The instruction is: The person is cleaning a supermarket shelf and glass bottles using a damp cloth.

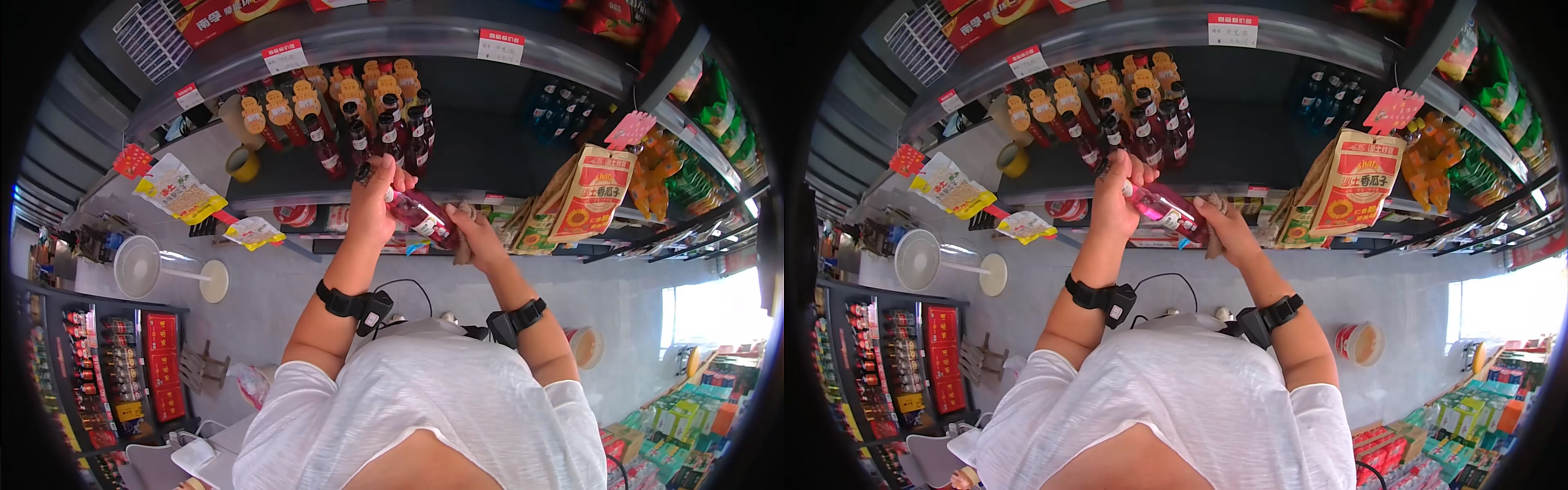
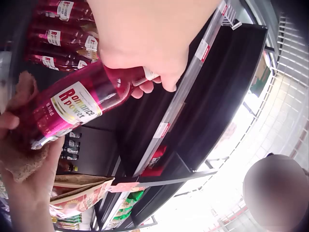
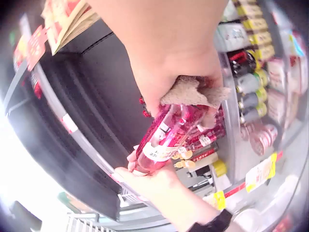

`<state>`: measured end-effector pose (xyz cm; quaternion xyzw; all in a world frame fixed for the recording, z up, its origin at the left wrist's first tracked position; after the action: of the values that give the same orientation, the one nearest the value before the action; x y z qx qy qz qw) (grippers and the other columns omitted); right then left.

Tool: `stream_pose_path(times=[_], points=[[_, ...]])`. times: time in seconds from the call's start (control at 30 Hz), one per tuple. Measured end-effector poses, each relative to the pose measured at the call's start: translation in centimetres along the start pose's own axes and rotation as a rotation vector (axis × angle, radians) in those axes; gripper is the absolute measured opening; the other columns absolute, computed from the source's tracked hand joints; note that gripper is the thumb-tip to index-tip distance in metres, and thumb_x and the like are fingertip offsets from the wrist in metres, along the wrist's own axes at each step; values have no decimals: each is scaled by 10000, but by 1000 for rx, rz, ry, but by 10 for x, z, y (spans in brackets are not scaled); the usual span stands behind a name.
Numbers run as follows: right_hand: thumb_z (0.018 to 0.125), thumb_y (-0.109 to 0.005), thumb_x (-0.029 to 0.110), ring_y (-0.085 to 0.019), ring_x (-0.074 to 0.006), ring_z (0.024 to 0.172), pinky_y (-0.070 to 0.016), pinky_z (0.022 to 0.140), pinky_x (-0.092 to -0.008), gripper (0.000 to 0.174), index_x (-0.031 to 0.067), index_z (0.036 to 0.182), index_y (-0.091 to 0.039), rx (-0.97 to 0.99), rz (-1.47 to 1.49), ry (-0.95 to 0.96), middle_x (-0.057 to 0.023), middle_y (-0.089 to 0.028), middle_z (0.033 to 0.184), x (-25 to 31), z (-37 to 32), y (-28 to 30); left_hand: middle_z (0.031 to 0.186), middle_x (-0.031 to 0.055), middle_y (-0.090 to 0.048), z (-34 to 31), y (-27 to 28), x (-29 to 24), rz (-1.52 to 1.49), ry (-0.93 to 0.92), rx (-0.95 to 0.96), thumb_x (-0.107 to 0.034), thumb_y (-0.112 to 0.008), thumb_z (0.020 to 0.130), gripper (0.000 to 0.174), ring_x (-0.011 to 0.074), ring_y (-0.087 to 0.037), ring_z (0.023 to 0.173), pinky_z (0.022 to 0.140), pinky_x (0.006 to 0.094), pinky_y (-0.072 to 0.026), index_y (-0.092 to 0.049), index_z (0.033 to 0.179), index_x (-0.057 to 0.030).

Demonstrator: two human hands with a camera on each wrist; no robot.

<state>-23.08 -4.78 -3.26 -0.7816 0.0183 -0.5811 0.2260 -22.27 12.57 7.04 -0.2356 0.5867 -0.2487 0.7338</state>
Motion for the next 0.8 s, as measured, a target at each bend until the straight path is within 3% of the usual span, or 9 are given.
stream_pose_path(times=[0.03,0.17,0.27,0.3,0.43,0.63,0.73,0.8], points=[[885,-682,290,-587,-114,862,-496,757,-280,378,27,1136,-581,-21,-187,100,-47,-623,953,7,4,5,717,11,-518,-1,2,1,17,-16,-4,-242,-645,909,254,140,-521,699,795,354,-477,-521,746,-91],[897,-671,252,-554,-105,908,-459,831,-255,473,-51,1227,-520,-128,-397,398,-40,-607,1009,72,-13,-21,742,19,-545,-5,-8,3,251,-43,31,-199,-661,892,237,134,-531,670,723,311,-465,-559,718,-75],[906,-665,275,-553,-115,934,-461,840,-261,512,-65,1251,-499,107,-270,540,-59,-608,1030,85,-18,-63,774,16,-569,-14,-17,7,400,-26,7,-166,-674,867,196,148,-564,757,741,297,-433,-580,726,-66],[905,-664,326,-556,-125,942,-468,837,-268,569,-72,1267,-480,166,-318,615,-73,-609,1031,84,-16,-74,805,22,-580,-13,-25,6,331,-134,80,-144,-679,844,176,182,-583,906,829,328,-416,-580,726,-59],[885,-672,400,-557,-121,910,-473,808,-267,572,-40,1216,-516,340,-472,358,-58,-610,1007,75,-8,-70,845,63,-575,-15,-21,1,317,-180,81,-115,-657,824,175,260,-550,1102,961,412,-375,-550,694,-66],[890,-627,474,-556,-129,911,-466,820,-283,555,13,1189,-546,375,-440,118,-56,-609,1005,47,2,-47,773,55,-518,-15,-17,-2,59,-108,122,-107,-616,827,201,277,-626,894,1019,466,-400,-489,679,-55],[929,-568,477,-549,-144,999,-452,896,-300,588,1,1271,-519,369,-464,-27,-63,-596,1109,27,6,-30,762,55,-511,-13,-13,-6,13,-102,90,-104,-603,834,185,243,-625,749,1002,480,-434,-489,698,-52],[930,-560,489,-552,-140,977,-456,880,-293,588,-12,1236,-537,300,-461,-45,-63,-598,1083,30,-3,-25,756,57,-512,-13,-12,-5,-15,-85,81,-110,-606,839,178,218,-604,709,974,467,-457,-496,710,-54]])
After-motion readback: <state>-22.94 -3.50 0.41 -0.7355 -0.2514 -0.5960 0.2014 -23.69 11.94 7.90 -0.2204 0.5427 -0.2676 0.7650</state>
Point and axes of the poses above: each hand's wrist, its own z-axis towards the middle knuckle, its own y-axis out of the back of the hand, x = y × z, the point moved 7 cm from there along z, towards the middle knuckle
